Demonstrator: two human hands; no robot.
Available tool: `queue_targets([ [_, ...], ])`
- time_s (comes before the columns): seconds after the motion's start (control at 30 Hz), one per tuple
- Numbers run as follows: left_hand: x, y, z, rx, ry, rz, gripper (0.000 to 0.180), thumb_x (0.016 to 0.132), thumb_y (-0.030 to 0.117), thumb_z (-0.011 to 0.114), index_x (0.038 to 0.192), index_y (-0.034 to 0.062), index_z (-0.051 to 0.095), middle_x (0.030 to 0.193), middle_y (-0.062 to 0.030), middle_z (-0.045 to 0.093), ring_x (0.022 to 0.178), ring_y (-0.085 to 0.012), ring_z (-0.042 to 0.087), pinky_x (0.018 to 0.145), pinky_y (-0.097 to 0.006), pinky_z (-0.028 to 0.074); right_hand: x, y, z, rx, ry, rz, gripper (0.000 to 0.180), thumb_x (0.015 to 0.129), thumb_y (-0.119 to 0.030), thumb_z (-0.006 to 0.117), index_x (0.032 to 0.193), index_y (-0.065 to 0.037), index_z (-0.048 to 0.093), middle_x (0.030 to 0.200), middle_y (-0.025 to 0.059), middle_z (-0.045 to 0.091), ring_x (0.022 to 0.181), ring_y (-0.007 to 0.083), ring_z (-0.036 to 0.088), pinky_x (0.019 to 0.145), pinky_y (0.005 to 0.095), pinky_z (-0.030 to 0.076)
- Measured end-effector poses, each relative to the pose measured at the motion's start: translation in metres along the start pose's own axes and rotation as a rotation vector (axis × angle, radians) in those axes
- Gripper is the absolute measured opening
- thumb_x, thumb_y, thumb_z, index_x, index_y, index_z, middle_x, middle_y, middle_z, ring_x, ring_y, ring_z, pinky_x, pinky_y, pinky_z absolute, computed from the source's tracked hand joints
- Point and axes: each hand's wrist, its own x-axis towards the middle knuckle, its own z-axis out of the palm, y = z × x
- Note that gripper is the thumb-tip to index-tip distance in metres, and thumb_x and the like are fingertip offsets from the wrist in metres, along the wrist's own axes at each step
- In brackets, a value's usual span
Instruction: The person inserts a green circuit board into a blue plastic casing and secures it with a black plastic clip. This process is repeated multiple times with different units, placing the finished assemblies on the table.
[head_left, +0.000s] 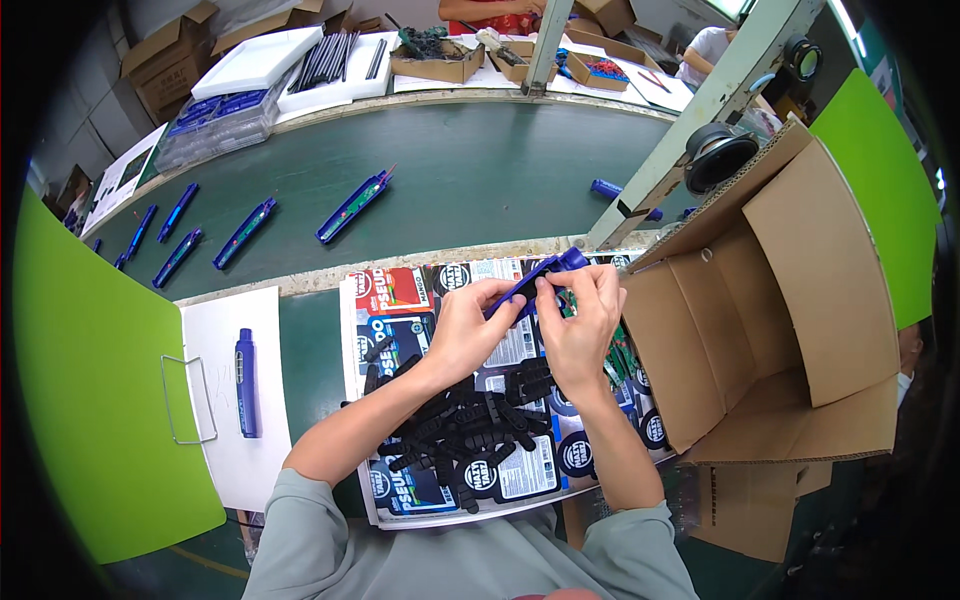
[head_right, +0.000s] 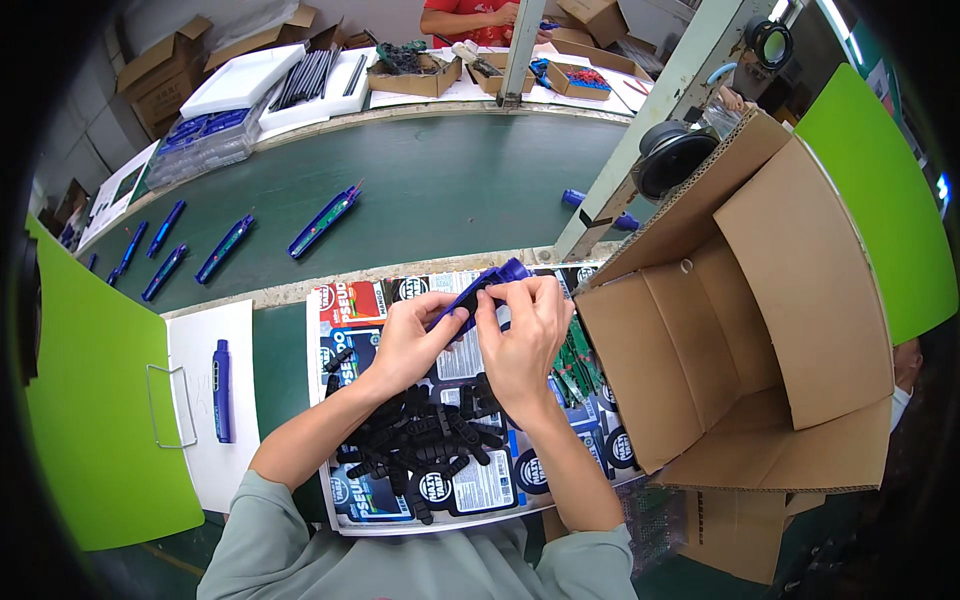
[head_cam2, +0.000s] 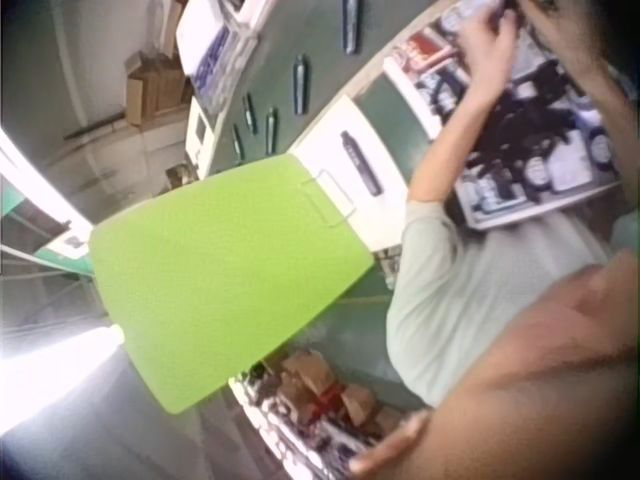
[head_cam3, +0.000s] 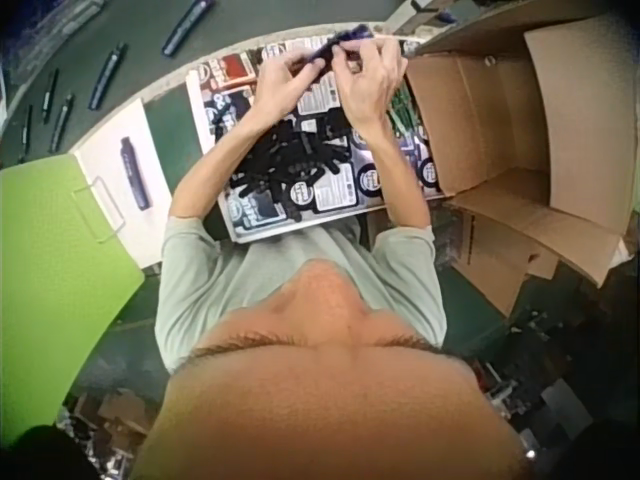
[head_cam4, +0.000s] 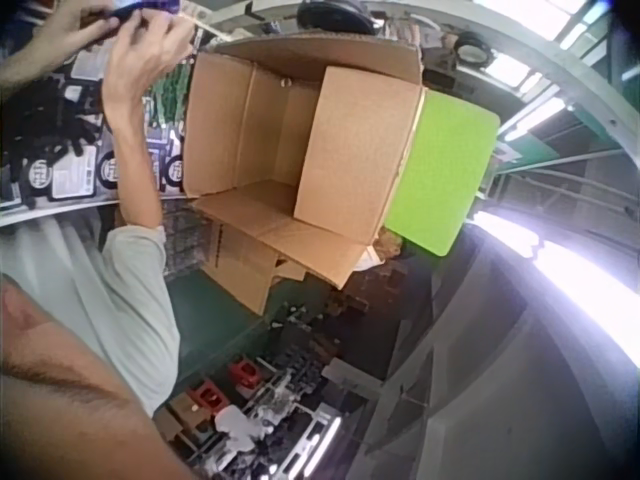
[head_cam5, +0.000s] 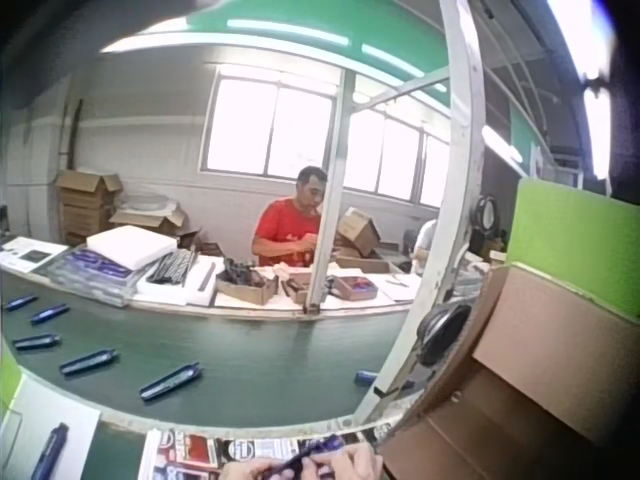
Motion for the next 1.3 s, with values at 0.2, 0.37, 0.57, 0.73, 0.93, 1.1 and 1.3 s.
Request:
queue_targets([
  [0.2, -0.008, 0.011, -0.001, 0.341, 0.170, 0.522, 0.016, 0.087, 0.002, 0.071, 0.102, -0.0061, 0.070, 0.080, -0.0163, 0.064, 0.068, -0.0301, 0.063, 0.061, -0.039, 0.049, 0.004, 0.005, -0.005, 0.393, 0.050, 0.328, 0.056, 0.073, -0.007, 0.088, 0.118, -0.002, 0.054, 0.096, 0.0046, 0.048, 0.083, 0.0148, 0.046, 0.077, 0.0311, 0.043],
  [0.37, -0.008, 0.011, -0.002, 0.226, 0.101, 0.459, 0.023, 0.091, -0.001, 0.068, 0.114, -0.0045, 0.071, 0.085, -0.0119, 0.064, 0.073, -0.0204, 0.065, 0.063, -0.032, 0.051, 0.018, 0.028, -0.019, 0.718, -0.294, 0.410, 0.057, 0.079, -0.010, 0.087, 0.126, 0.000, 0.056, 0.094, 0.0001, 0.058, 0.081, 0.0074, 0.053, 0.070, 0.0238, 0.044],
  [0.57, -0.009, 0.001, -0.024, -0.141, 0.058, 0.062, 0.027, 0.102, 0.006, 0.063, 0.126, -0.0026, 0.068, 0.095, -0.0011, 0.064, 0.074, -0.0050, 0.062, 0.061, -0.019, 0.049, 0.011, 0.066, -0.044, 0.260, -0.420, 0.393, 0.023, 0.089, -0.010, 0.076, 0.109, 0.001, 0.071, 0.092, 0.0110, 0.070, 0.083, 0.0213, 0.069, 0.073, 0.0341, 0.053],
  [0.73, -0.011, -0.009, -0.033, -0.184, 0.069, 0.016, 0.027, 0.102, 0.010, 0.064, 0.125, -0.0030, 0.067, 0.093, -0.0005, 0.068, 0.074, -0.0045, 0.063, 0.062, -0.020, 0.049, -0.025, 0.092, -0.041, -0.235, -0.582, 0.214, 0.021, 0.085, -0.008, 0.076, 0.103, 0.001, 0.072, 0.097, 0.0206, 0.070, 0.088, 0.0412, 0.068, 0.080, 0.0485, 0.053],
  [0.93, -0.011, -0.013, -0.033, -0.213, 0.059, -0.014, 0.028, 0.102, 0.010, 0.064, 0.127, -0.0028, 0.066, 0.091, -0.0007, 0.068, 0.073, -0.0043, 0.062, 0.064, -0.021, 0.049, -0.031, 0.088, -0.034, -0.271, -0.549, 0.072, 0.014, 0.087, -0.007, 0.072, 0.099, -0.002, 0.065, 0.091, 0.0170, 0.067, 0.083, 0.0380, 0.067, 0.075, 0.0489, 0.051],
  [1.1, -0.012, -0.015, -0.033, -0.317, 0.006, -0.131, 0.031, 0.102, 0.008, 0.063, 0.130, -0.0046, 0.063, 0.091, -0.0016, 0.068, 0.074, -0.0058, 0.062, 0.066, -0.021, 0.050, 0.003, 0.038, -0.052, 0.053, -0.329, 0.211, 0.024, 0.088, 0.001, 0.071, 0.111, -0.002, 0.064, 0.089, 0.0114, 0.067, 0.074, 0.0212, 0.066, 0.067, 0.0343, 0.052],
  [1.3, -0.015, -0.008, -0.029, -0.478, -0.064, -0.120, 0.039, 0.104, 0.018, 0.063, 0.136, -0.0016, 0.057, 0.100, -0.0065, 0.069, 0.083, -0.0105, 0.067, 0.070, -0.026, 0.057, 0.017, -0.004, -0.051, 0.636, -0.285, 0.320, 0.037, 0.093, 0.005, 0.068, 0.130, 0.006, 0.060, 0.097, 0.0054, 0.068, 0.083, 0.0086, 0.066, 0.072, 0.0241, 0.053],
])
